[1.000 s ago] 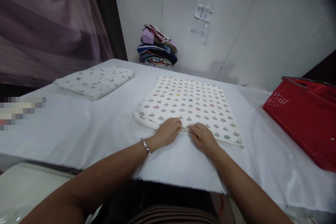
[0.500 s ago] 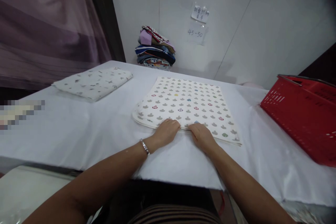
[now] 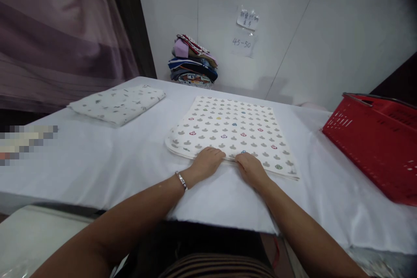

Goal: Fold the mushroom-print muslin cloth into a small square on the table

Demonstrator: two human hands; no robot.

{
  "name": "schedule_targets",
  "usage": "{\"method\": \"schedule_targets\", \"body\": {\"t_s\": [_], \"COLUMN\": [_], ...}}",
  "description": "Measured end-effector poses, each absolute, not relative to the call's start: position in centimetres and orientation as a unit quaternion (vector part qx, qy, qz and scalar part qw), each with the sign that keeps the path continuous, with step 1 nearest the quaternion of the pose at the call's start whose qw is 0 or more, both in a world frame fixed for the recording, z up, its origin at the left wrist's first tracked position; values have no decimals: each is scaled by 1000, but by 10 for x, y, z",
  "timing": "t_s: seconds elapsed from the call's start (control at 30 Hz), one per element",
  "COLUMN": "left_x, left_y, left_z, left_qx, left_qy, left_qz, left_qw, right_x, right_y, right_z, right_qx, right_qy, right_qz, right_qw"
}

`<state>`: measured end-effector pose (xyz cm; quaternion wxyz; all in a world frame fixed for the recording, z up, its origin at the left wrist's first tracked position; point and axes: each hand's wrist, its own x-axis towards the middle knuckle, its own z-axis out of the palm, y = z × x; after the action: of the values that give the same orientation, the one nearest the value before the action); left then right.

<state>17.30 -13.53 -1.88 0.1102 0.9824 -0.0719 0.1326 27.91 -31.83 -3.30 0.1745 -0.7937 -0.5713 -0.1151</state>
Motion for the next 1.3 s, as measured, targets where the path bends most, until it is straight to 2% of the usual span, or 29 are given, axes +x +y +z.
{"method": "schedule_targets", "body": {"t_s": [0.3, 0.83, 1.07, 1.3], "left_x": [177, 171, 170, 172], "left_y": [-133, -133, -134, -136], "left_z": [-25, -25, -25, -29], "left_qx": [987, 981, 980, 977], "left_qy": [-77, -96, -93, -104], "left_qz": [136, 139, 152, 183], "left_qw": [48, 100, 88, 44], "right_x": [278, 275, 279, 278], "right_y": [-320, -314, -315, -315], "right_z": [-32, -36, -42, -42], "right_qx": [-777, -797, -766, -760], "right_qy": [-596, -578, -604, -609], "right_qz": [-121, -153, -164, -170], "right_qw": [159, 86, 144, 151]}}
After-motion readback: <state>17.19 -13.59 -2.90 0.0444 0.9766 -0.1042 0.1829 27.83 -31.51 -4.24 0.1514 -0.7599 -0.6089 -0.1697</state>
